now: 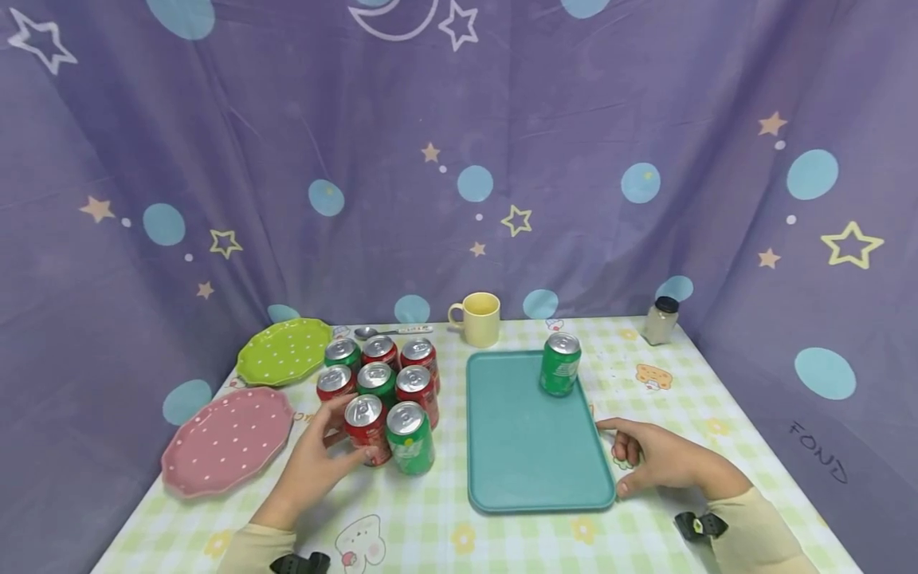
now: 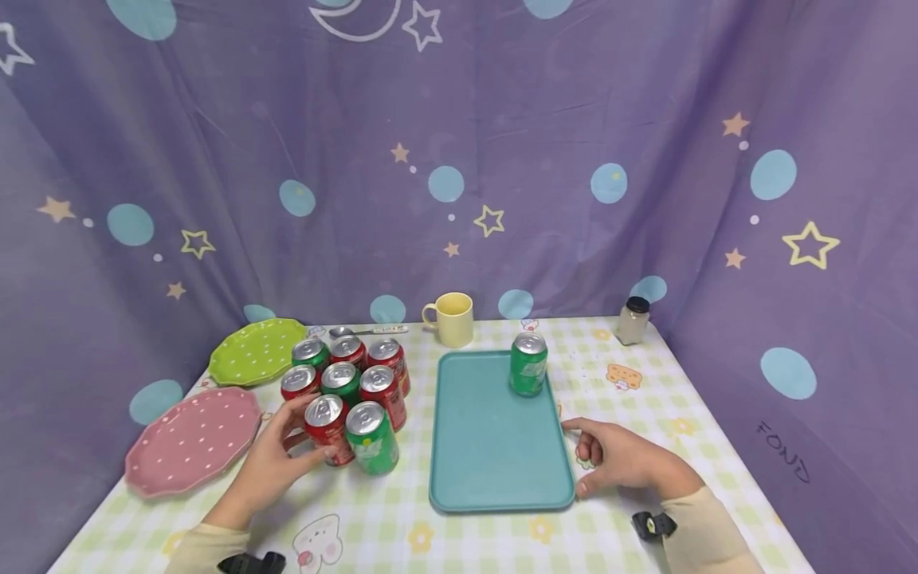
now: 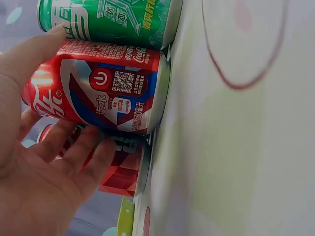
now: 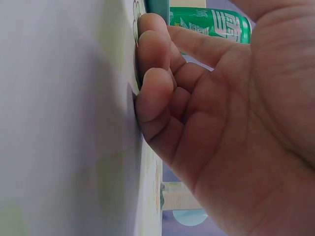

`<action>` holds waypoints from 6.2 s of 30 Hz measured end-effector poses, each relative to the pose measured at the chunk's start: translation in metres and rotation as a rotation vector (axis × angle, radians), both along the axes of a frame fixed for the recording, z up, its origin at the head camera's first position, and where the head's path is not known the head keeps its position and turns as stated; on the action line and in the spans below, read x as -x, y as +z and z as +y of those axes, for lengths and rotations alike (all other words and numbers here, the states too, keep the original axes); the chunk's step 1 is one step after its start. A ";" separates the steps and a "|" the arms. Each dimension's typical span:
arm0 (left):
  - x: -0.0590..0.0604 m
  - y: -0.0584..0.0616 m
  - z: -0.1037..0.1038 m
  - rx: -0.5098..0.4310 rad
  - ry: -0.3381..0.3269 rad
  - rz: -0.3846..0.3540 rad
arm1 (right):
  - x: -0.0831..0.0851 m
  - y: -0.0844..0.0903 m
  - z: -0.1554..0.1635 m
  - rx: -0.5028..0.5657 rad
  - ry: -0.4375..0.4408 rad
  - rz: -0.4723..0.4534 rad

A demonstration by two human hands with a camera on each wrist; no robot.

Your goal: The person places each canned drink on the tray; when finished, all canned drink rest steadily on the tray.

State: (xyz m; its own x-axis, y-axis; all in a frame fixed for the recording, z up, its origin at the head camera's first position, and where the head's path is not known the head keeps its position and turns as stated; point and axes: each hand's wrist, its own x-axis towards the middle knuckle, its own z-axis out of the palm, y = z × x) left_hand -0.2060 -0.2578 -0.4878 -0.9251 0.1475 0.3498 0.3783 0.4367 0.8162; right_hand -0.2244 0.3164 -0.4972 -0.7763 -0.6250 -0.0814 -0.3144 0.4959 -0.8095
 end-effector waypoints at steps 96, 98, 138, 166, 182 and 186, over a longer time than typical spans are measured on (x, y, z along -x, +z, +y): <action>0.031 0.065 0.219 -0.318 -0.069 0.086 | -0.002 0.000 0.000 0.001 0.007 0.003; 0.036 0.060 0.227 -0.327 -0.063 0.053 | -0.002 0.000 0.000 -0.005 0.005 0.002; 0.110 0.011 0.285 -0.111 0.115 -0.142 | -0.001 0.002 0.001 -0.002 -0.011 -0.014; 0.091 0.034 0.281 -0.117 0.154 -0.118 | -0.003 0.007 -0.003 -0.005 -0.039 -0.057; 0.010 0.097 0.179 0.048 -0.009 0.137 | 0.002 -0.001 0.004 -0.032 -0.024 -0.037; 0.002 0.088 0.146 0.068 0.025 0.156 | 0.002 -0.003 0.004 -0.024 -0.012 -0.022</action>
